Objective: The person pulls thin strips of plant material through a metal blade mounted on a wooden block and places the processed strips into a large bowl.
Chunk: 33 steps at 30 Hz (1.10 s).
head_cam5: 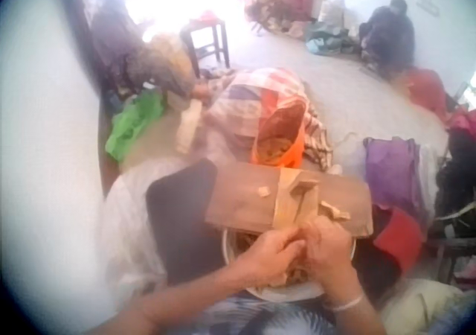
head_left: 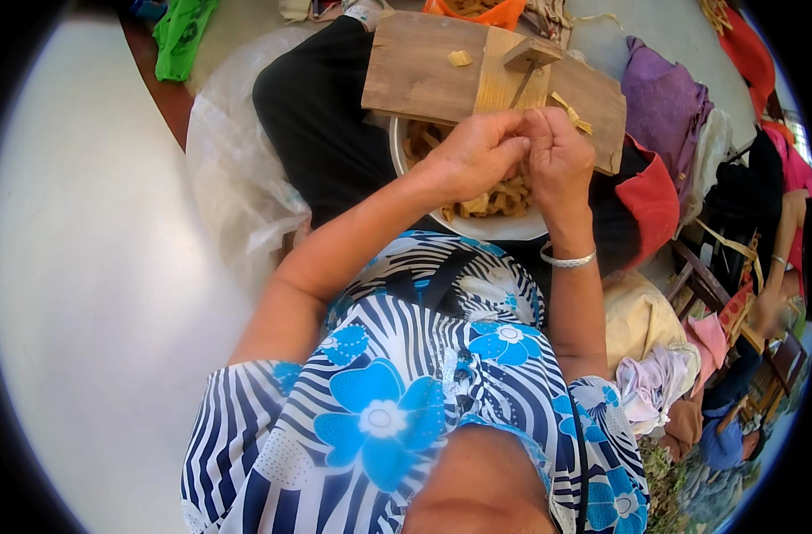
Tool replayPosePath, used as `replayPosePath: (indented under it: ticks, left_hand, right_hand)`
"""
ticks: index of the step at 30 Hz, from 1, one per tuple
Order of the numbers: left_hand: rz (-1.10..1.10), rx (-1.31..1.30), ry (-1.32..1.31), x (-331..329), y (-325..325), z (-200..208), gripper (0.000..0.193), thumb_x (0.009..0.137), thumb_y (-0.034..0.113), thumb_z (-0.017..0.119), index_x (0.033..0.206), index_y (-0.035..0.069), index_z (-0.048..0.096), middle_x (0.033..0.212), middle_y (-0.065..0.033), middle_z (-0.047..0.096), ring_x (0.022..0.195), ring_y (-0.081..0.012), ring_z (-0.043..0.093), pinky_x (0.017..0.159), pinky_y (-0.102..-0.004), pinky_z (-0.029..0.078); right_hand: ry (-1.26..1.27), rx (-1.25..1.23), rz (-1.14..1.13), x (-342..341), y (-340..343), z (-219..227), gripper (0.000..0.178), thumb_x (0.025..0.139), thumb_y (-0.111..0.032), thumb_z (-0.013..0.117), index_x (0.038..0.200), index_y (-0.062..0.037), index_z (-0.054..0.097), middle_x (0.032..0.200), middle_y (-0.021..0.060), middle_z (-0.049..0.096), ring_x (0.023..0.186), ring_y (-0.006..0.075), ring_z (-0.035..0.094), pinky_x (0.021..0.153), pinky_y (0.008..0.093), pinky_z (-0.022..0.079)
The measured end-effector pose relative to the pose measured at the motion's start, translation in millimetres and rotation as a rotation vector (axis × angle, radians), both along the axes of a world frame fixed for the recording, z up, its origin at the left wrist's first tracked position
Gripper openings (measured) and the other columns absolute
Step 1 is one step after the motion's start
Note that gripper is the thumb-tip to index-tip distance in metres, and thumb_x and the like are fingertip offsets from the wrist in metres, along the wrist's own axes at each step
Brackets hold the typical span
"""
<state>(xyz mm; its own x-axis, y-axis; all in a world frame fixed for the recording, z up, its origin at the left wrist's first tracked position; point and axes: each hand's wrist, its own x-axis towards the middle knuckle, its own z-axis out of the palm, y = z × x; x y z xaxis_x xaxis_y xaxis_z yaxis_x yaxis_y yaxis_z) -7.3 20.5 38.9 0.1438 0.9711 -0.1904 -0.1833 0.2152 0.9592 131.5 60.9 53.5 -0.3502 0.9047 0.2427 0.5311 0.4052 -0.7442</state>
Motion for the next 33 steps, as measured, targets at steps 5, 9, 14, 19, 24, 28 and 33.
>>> replayPosePath:
  ticks: [5,9,14,19,24,28,33]
  left_hand:
    - [-0.079,0.199,0.711,-29.2,13.8,16.1,0.023,0.090,0.021,0.056,0.090,-0.001,0.062,0.073,-0.0104,0.062,0.066,-0.0133,0.057,0.062,-0.0295,0.046]
    - [-0.082,0.178,0.597,-36.0,20.3,-0.3,0.029,0.092,0.024,0.054,0.084,-0.002,0.063,0.074,-0.0081,0.064,0.067,-0.0133,0.057,0.062,-0.0301,0.045]
    - [-0.059,0.020,-0.044,-8.9,0.9,-5.0,0.029,0.095,0.025,0.052,0.093,-0.001,0.065,0.070,-0.0030,0.059,0.065,-0.0120,0.053,0.059,-0.0273,0.043]
    - [0.100,0.037,-0.367,29.9,-6.0,4.4,0.026,0.093,0.016,0.054,0.114,0.000,0.058,0.078,-0.0003,0.059,0.071,-0.0060,0.052,0.063,-0.0208,0.044]
    - [-0.069,-0.171,-0.198,12.7,-2.6,-4.6,0.010,0.091,0.008,0.055,0.094,-0.001,0.059,0.073,-0.0012,0.058,0.066,-0.0098,0.055,0.056,-0.0271,0.045]
    - [-0.011,0.339,0.612,10.1,-4.8,-23.9,0.010,0.085,0.008,0.058,0.094,0.003,0.060,0.074,-0.0063,0.063,0.064,-0.0205,0.062,0.055,-0.0327,0.047]
    - [0.100,0.637,0.892,12.7,-18.5,-28.9,0.023,0.079,0.008,0.059,0.102,0.007,0.061,0.087,-0.0109,0.065,0.075,-0.0308,0.063,0.062,-0.0367,0.051]
  right_hand:
    - [-0.050,-0.308,0.166,22.1,-0.4,-10.9,0.021,0.091,-0.018,0.058,0.080,0.0000,0.061,0.060,0.0076,0.055,0.052,0.0213,0.050,0.051,0.0308,0.040]
    - [0.301,-0.963,0.407,24.3,-29.3,6.1,0.020,0.093,-0.017,0.057,0.088,0.0000,0.066,0.056,-0.0035,0.048,0.047,0.0091,0.040,0.050,0.0259,0.036]
    - [0.921,-0.910,0.168,15.6,-26.7,15.6,0.029,0.094,-0.019,0.057,0.112,0.0022,0.063,0.056,-0.0017,0.047,0.050,0.0091,0.042,0.054,0.0258,0.040]
    - [0.275,-0.139,-0.104,8.4,-8.8,-18.6,0.026,0.092,-0.013,0.060,0.115,-0.0026,0.064,0.080,0.0020,0.066,0.072,0.0126,0.060,0.073,0.0239,0.048]
    - [-0.064,-0.015,-0.137,14.2,-12.5,-4.8,0.021,0.091,-0.010,0.059,0.109,-0.0039,0.067,0.090,0.0017,0.068,0.077,0.0081,0.060,0.072,0.0226,0.047]
    - [-0.183,-0.085,-0.095,37.9,-8.2,-31.6,0.022,0.085,-0.010,0.059,0.104,-0.0122,0.070,0.079,0.0113,0.063,0.069,0.0158,0.063,0.062,0.0295,0.048]
    - [0.598,-0.919,-0.011,36.5,-28.8,-50.3,0.022,0.094,-0.017,0.057,0.103,0.0001,0.067,0.087,0.0077,0.068,0.080,0.0163,0.064,0.074,0.0283,0.051]
